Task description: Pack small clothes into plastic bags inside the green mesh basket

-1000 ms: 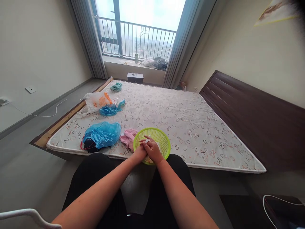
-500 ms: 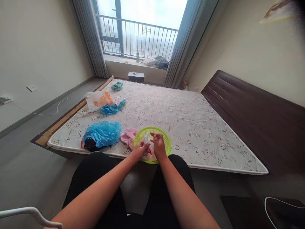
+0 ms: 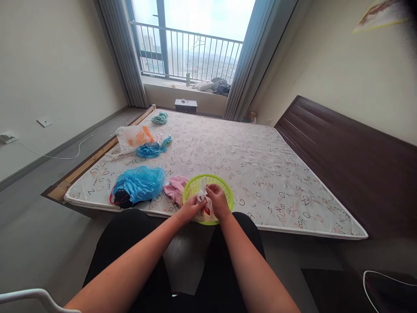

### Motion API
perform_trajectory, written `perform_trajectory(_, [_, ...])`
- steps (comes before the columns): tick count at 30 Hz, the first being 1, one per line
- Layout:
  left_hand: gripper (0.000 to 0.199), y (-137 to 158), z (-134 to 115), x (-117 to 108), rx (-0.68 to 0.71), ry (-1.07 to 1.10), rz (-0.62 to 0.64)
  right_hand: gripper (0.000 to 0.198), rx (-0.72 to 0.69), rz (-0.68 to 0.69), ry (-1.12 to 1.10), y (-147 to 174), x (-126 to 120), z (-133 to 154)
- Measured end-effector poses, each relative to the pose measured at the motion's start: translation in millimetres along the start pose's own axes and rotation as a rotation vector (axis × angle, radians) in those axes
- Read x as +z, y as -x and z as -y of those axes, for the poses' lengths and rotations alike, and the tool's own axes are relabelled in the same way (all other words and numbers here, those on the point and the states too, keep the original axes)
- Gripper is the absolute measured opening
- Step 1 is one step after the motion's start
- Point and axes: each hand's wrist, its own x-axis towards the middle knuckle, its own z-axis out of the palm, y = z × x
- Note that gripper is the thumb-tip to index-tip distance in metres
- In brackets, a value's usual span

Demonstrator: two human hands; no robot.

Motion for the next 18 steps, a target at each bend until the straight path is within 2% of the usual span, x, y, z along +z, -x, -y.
perform_trajectory(2, [0.053,1,0,-1,-0.004,-0.016,0.025,0.034,-0.027,-0.060,-0.085,0,0,7])
perform_trajectory(6, [0.053,0,1,-1,0.007,-0.026,0.032,0.039,0.006,-0.064,-0.184,-1,-4,15])
perform_trajectory(8, [0.054,-2,2,-1,0.002,0.019,-0.033,0.036,0.032,-0.073,-0.229,-2,-6,15])
perform_trajectory(11, [0.055,-6,0,-1,-0.005,0.083,-0.158,0.021,0.069,-0.064,-0.240,-1,-8,14])
perform_trajectory(14, [0.051,-7,-3,-3,-0.001,0.099,-0.251,0.008,0.002,0.018,-0.052,4,-6,13])
perform_trajectory(18, [0.048,-8,-1,-9,-0.037,0.120,-0.312,0.021,-0.191,0.248,0.377,14,1,15])
